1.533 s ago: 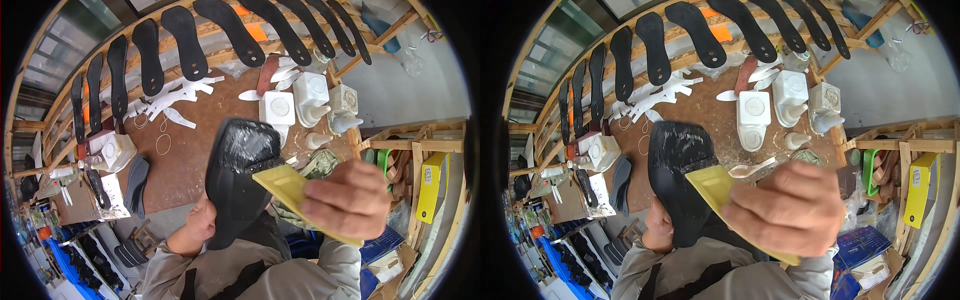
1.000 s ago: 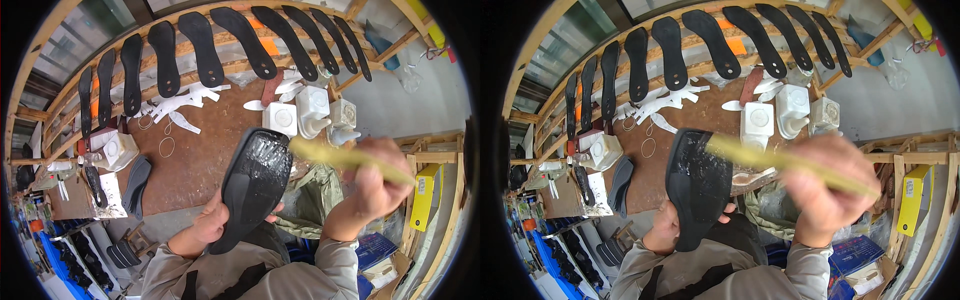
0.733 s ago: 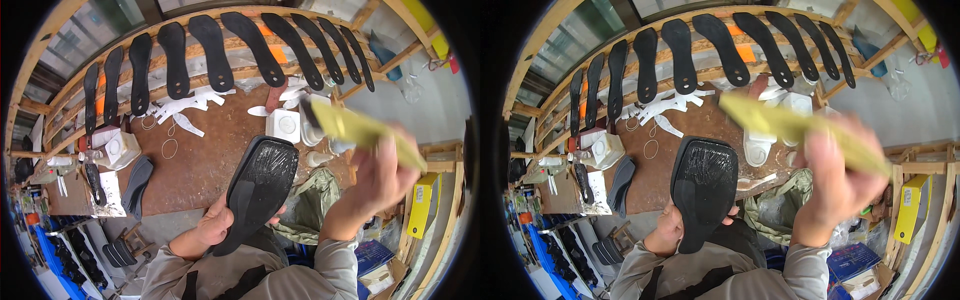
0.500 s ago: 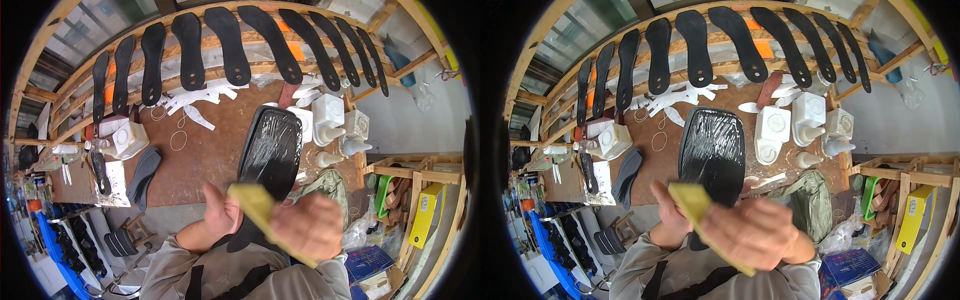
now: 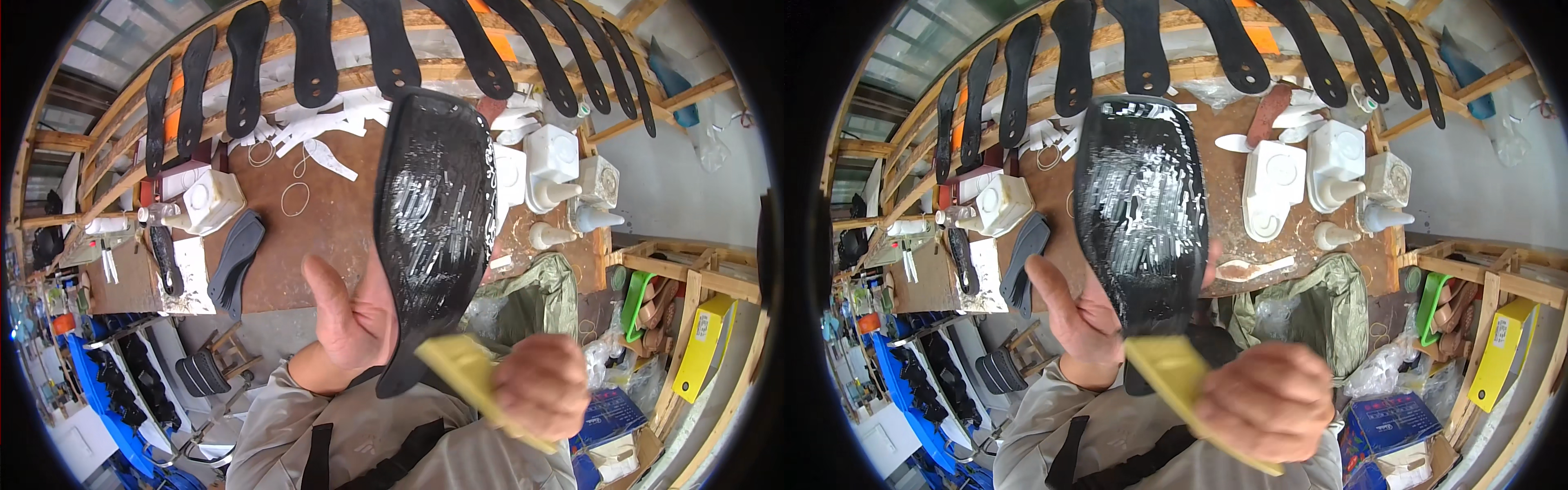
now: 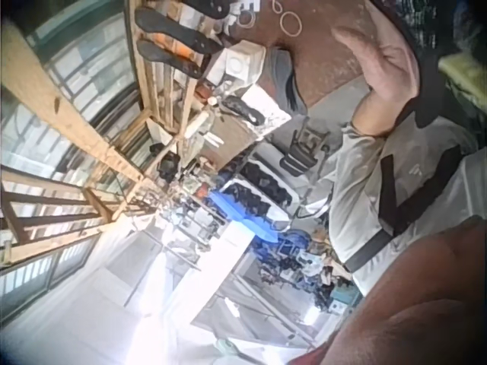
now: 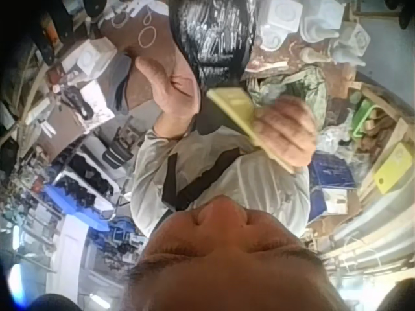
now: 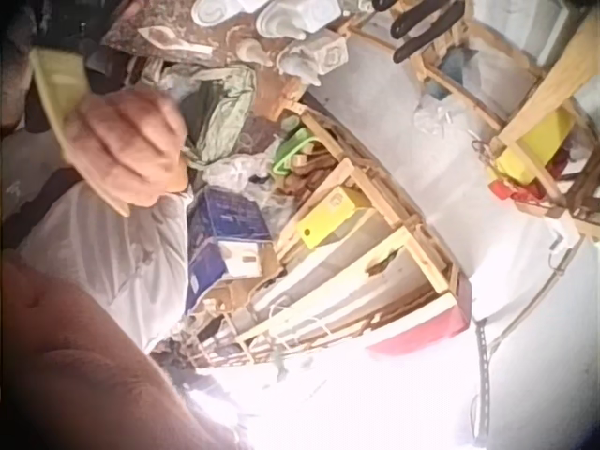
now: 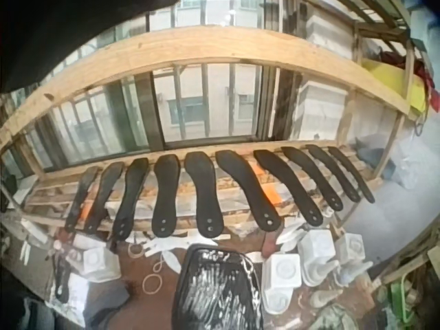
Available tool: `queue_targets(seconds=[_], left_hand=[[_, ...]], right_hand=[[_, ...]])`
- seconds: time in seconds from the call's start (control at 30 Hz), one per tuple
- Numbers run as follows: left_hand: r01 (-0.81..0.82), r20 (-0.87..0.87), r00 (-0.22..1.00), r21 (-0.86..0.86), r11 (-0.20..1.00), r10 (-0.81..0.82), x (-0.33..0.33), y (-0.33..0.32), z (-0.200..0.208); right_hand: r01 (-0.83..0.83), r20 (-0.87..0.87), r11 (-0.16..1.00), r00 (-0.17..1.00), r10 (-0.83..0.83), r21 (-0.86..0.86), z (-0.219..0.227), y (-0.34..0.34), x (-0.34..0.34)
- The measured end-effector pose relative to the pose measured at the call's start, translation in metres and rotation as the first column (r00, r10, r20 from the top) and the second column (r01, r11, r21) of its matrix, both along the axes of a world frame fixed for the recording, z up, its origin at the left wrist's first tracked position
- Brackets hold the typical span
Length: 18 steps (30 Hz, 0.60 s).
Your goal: Applying a liquid adhesive to the bottom surface of multiple shoe soles using a brush.
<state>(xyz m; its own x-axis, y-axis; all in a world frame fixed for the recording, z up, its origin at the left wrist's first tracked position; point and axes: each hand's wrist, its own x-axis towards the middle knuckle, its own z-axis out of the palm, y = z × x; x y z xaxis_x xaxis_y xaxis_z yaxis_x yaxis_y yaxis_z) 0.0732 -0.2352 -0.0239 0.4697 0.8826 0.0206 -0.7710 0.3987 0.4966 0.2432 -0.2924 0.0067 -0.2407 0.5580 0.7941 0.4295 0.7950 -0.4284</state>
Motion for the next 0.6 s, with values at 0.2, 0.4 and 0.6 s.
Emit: queue_targets(seconds=[0.2,0.4,0.6], left_hand=[[-0.058,-0.117,0.992,-0.027,0.998,0.055,-0.011,-0.020,-0.027],[-0.011,-0.018,1.000,0.110,0.994,0.013,-0.010,-0.020,-0.031],[0.071,-0.168,0.984,0.125,0.990,-0.049,-0.013,-0.019,-0.028]], right_hand=[[0.247,-0.290,0.923,0.897,-0.333,-0.294,-0.004,0.000,-0.012],[0.201,-0.503,0.859,0.738,-0.449,-0.472,0.005,-0.012,0.006],[0.517,-0.522,0.664,0.413,-0.747,-0.540,0.034,0.016,0.013]])
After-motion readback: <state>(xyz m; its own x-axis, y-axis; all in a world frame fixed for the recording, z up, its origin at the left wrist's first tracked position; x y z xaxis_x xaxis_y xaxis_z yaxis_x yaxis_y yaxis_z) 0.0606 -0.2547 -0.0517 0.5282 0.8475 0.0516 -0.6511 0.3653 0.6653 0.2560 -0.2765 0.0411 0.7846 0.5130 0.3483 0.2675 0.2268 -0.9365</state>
